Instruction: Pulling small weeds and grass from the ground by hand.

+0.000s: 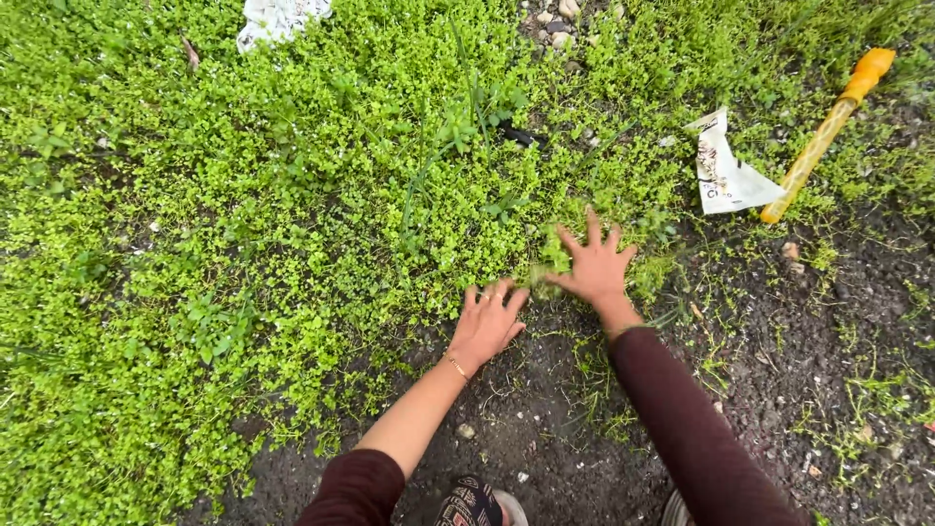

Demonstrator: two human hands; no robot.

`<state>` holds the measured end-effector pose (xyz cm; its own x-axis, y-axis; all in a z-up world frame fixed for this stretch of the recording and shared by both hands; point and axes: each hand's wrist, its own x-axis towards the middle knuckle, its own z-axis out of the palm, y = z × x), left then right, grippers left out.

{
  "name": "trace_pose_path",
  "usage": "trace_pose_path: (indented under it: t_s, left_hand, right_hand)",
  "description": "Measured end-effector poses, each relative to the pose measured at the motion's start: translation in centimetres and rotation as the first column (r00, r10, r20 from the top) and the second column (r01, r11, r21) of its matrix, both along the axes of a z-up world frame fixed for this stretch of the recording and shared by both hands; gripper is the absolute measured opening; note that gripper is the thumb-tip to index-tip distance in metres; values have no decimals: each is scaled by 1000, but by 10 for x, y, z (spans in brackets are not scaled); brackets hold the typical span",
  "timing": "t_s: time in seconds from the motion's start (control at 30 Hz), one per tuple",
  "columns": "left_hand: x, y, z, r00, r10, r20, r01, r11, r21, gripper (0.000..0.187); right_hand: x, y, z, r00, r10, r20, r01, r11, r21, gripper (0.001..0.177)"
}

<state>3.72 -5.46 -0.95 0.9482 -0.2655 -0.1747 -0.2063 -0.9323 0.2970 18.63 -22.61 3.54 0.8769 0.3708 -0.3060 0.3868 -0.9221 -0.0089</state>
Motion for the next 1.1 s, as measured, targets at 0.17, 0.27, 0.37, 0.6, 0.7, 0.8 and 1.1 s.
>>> trace_pose_path:
  t_s: [0.17, 0.27, 0.37, 0.6, 0.7, 0.8, 1.1]
  left_hand:
    - [40, 5, 14, 989, 135, 54, -136, 991, 13, 91]
    - [59, 3, 22, 992, 122, 36, -123, 991, 55, 101]
    - [81, -1, 28, 992, 110, -55, -101, 984, 145, 103]
    - [111, 9, -31, 997, 73, -9, -71, 983, 170, 69]
    - [119, 16, -63, 999, -19, 32, 12, 979, 203, 51]
    - [129, 22, -87, 962, -39, 270, -5, 988, 157, 26]
    - [102, 26, -105, 999, 5, 38, -8, 997, 79, 14]
  right_hand:
    - [20, -20, -91, 977, 64, 201, -72, 997, 32, 78]
    - [23, -27, -102, 971, 145, 189, -156, 987, 46, 67]
    - [11, -35, -116, 981, 80, 176, -105, 985, 137, 54]
    - [-83, -74, -131, 945, -152, 289, -67, 774, 629, 30]
    - [-104, -103, -160, 913, -404, -61, 287, 525, 801, 19]
    - [-92, -109, -142, 835, -515, -196, 423, 371, 827, 21]
    - [-42, -19, -46, 974, -3, 228, -62, 959, 278, 78]
